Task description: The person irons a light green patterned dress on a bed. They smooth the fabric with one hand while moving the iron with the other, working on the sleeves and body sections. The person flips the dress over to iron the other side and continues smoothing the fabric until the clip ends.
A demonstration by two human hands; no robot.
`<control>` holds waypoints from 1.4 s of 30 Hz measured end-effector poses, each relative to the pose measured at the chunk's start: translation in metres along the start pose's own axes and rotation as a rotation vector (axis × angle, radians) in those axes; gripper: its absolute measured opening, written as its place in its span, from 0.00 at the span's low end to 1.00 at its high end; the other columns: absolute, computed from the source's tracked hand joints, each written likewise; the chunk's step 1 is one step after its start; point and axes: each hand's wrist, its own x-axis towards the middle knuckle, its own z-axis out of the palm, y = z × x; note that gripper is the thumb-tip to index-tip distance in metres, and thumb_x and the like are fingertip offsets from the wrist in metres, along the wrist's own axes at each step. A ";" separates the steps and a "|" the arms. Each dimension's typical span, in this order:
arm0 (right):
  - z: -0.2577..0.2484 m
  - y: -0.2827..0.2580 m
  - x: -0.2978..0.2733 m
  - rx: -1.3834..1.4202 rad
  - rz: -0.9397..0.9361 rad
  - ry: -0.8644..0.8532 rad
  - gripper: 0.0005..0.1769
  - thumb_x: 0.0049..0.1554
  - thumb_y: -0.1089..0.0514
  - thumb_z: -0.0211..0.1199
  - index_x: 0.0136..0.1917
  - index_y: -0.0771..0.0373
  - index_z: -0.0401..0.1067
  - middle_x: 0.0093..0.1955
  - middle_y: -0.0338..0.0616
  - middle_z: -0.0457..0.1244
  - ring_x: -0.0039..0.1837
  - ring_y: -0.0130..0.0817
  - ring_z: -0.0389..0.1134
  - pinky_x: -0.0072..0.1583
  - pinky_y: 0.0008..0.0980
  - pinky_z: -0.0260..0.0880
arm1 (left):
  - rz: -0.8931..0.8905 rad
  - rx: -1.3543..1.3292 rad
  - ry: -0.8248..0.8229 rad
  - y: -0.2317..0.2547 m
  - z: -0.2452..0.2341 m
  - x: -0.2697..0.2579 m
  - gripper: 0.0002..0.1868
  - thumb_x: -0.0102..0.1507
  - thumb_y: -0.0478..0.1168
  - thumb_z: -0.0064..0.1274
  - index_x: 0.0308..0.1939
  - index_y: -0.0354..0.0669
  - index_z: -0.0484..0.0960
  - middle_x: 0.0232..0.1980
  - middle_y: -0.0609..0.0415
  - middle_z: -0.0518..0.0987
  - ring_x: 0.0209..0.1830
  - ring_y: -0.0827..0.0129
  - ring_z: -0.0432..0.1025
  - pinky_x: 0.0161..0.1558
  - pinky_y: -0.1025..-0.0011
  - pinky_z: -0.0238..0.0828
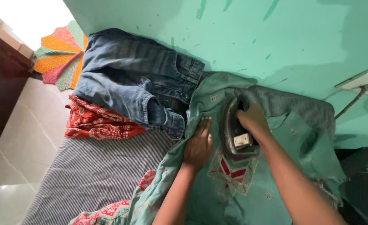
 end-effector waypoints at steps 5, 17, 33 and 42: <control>-0.001 -0.001 -0.013 -0.070 -0.021 -0.075 0.23 0.50 0.51 0.62 0.50 0.74 0.76 0.44 0.69 0.69 0.51 0.66 0.73 0.53 0.56 0.71 | -0.012 -0.018 0.030 0.002 0.000 0.000 0.31 0.66 0.38 0.40 0.75 0.38 0.63 0.76 0.38 0.65 0.77 0.51 0.61 0.73 0.61 0.58; 0.004 -0.013 -0.005 -0.004 0.008 -0.025 0.25 0.50 0.50 0.64 0.47 0.77 0.75 0.43 0.72 0.68 0.50 0.67 0.73 0.53 0.55 0.71 | -0.005 -0.053 0.025 0.002 -0.002 0.001 0.32 0.66 0.36 0.39 0.75 0.36 0.62 0.77 0.35 0.64 0.78 0.49 0.59 0.74 0.60 0.56; -0.005 0.036 -0.238 -0.143 -0.041 -0.256 0.25 0.48 0.48 0.64 0.59 0.52 0.74 0.48 0.56 0.71 0.54 0.58 0.72 0.55 0.50 0.74 | -0.024 -0.196 0.075 -0.015 0.007 0.002 0.31 0.66 0.35 0.38 0.75 0.35 0.64 0.75 0.33 0.65 0.77 0.46 0.59 0.75 0.59 0.51; -0.023 0.091 -0.206 0.026 0.267 0.095 0.32 0.55 0.39 0.62 0.59 0.68 0.68 0.44 0.64 0.71 0.49 0.61 0.75 0.52 0.52 0.73 | 0.225 0.142 0.046 0.034 0.066 -0.010 0.28 0.70 0.39 0.39 0.73 0.31 0.66 0.79 0.39 0.64 0.82 0.52 0.55 0.80 0.52 0.42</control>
